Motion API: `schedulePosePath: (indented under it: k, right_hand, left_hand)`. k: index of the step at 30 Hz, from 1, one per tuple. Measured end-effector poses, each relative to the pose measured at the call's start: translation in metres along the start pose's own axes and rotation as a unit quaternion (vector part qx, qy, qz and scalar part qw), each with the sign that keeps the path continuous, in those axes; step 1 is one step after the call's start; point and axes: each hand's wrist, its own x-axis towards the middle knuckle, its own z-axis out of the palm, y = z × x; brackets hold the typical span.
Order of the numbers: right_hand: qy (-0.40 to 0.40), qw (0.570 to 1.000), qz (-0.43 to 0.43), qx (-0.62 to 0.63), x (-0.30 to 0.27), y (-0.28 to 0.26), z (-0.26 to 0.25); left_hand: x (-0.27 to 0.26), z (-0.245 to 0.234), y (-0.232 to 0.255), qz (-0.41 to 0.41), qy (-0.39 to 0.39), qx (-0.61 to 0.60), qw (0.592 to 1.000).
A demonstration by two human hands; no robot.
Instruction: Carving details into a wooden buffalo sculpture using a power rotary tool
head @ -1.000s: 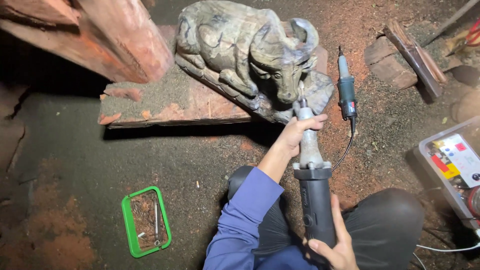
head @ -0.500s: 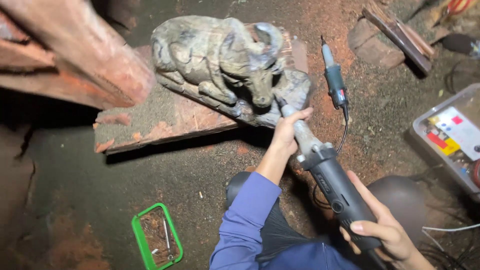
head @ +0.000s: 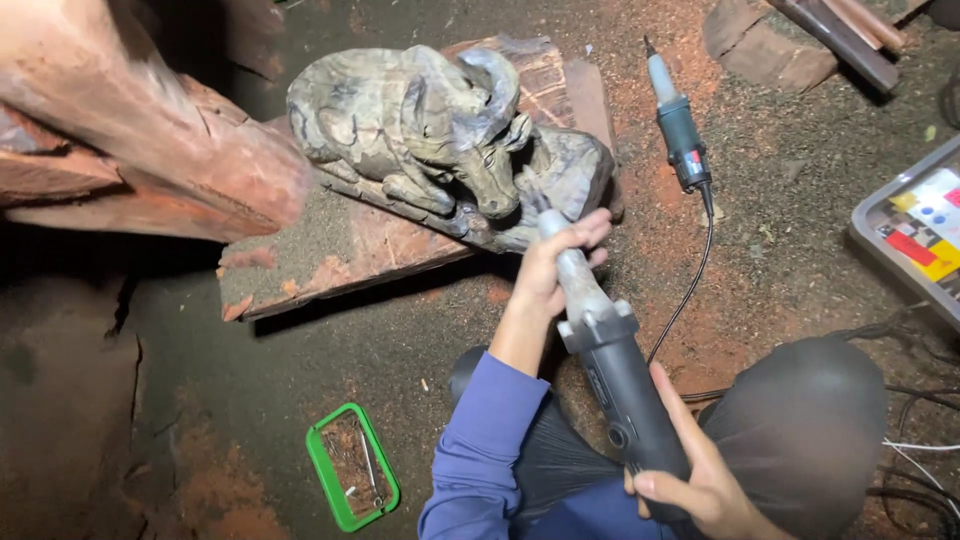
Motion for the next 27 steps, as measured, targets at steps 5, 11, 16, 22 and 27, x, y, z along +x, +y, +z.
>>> schedulePosePath:
  k: [5, 11, 16, 22, 27]
  right_hand:
    - [0.002, 0.996, 0.073, 0.054, -0.012, 0.016, -0.001]
    - [0.038, 0.995, 0.054, 0.077, -0.012, 0.028, 0.015]
    - [0.074, 0.989, 0.093, 0.087, -0.003, 0.024, 0.030]
    - [0.076, 0.990, 0.079, 0.090, 0.004, 0.028, 0.043]
    - [0.089, 0.991, 0.066, 0.076, -0.001, 0.027, 0.050]
  left_hand:
    - [-0.028, 0.002, -0.013, -0.035, 0.043, 0.074, 0.996]
    - [-0.024, -0.034, -0.030, 0.032, 0.021, -0.050, 0.998]
    - [-0.027, -0.042, -0.013, 0.051, -0.008, -0.039, 0.998]
    - [-0.026, -0.043, -0.002, 0.014, -0.014, 0.051, 0.998]
    - [-0.036, -0.033, 0.004, 0.012, 0.003, 0.083, 0.996]
